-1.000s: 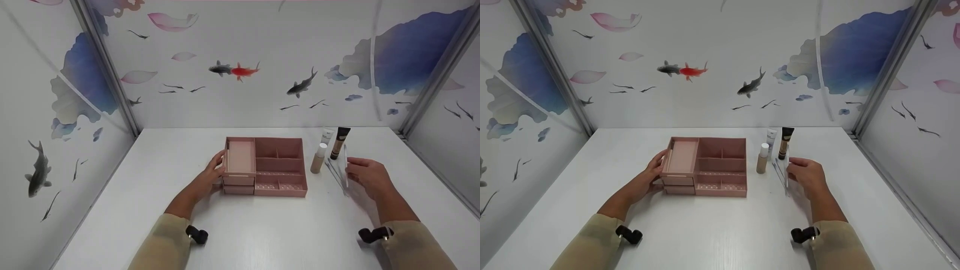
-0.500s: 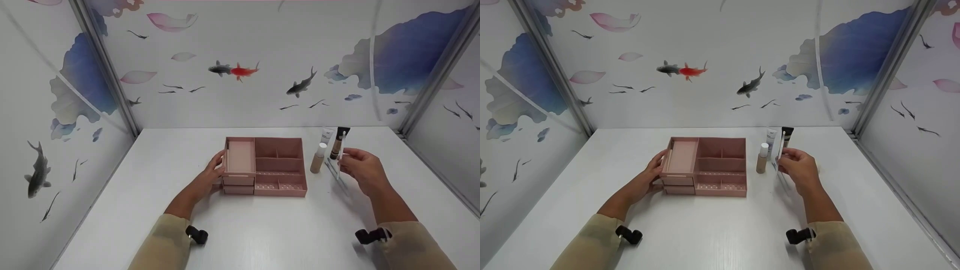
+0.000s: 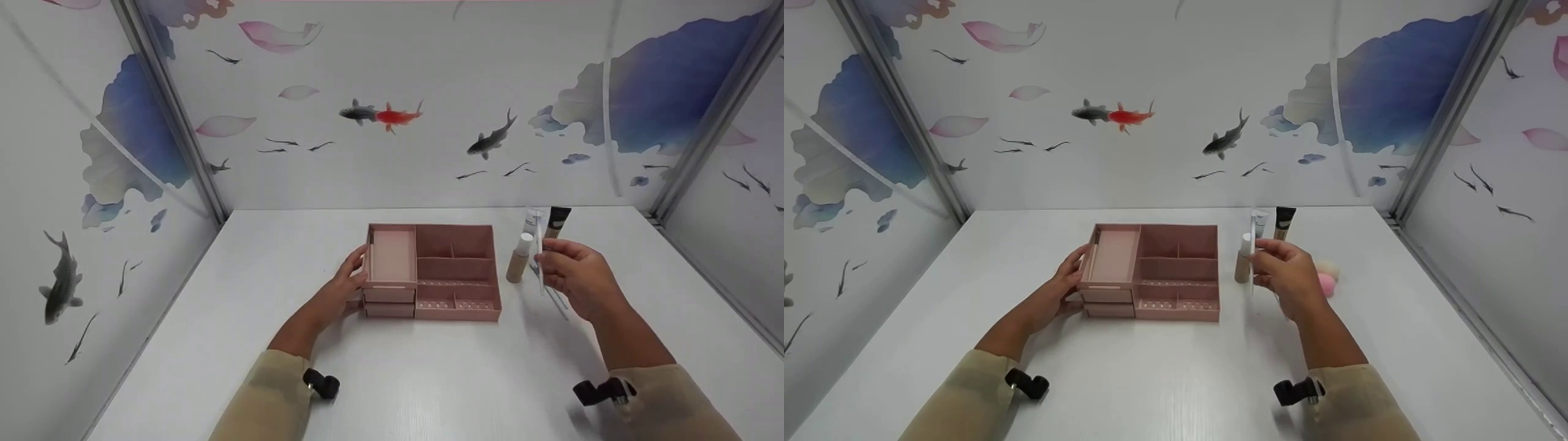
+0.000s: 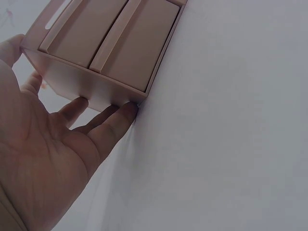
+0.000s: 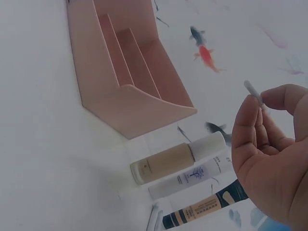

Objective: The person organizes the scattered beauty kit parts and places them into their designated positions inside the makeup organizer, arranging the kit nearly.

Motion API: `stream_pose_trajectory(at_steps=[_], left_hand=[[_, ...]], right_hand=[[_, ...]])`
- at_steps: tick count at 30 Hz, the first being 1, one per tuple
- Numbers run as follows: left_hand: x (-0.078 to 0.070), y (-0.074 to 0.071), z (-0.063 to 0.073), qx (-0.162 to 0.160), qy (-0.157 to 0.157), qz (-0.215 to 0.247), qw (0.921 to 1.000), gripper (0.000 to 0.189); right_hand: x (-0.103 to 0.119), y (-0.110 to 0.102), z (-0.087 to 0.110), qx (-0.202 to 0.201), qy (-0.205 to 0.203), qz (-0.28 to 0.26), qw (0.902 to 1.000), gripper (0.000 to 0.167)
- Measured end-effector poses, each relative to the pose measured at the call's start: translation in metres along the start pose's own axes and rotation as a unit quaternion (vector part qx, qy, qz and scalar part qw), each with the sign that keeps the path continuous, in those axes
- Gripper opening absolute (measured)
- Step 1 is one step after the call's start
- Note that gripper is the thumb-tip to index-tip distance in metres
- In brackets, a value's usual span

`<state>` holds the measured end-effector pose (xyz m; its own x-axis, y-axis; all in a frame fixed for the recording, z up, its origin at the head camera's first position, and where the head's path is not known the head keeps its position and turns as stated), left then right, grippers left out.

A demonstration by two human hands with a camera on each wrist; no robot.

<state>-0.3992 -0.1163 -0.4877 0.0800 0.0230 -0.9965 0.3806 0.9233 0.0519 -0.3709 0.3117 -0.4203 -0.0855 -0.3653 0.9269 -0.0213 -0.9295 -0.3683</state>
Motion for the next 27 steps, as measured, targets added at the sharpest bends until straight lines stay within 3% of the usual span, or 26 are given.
stream_pose_trajectory(at_steps=[8,18,27], left_hand=[[0.000,0.001,0.001,0.002,0.000,0.000,1.0000,0.060],[0.001,0.001,0.000,0.008,0.001,0.004,1.0000,0.060],[0.003,-0.001,-0.001,0.006,-0.002,0.003,1.0000,0.059]], right_hand=[[0.004,0.024,0.003,0.025,-0.011,0.011,0.9996,0.049],[0.008,0.050,0.007,0.039,-0.017,0.029,0.9987,0.051],[0.022,0.087,0.006,0.063,-0.030,0.027,0.9972,0.051]])
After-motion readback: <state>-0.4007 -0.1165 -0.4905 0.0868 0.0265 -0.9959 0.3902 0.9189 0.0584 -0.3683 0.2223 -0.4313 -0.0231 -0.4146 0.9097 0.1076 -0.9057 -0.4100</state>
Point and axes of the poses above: each hand's wrist, its own z-axis away from the middle knuckle, its own y-axis out of the palm, x = y × z, the point moved 8 cm from there along -z, towards the middle knuckle, and after that the axes turned 15 degrees about z, right-handed, at the moved point
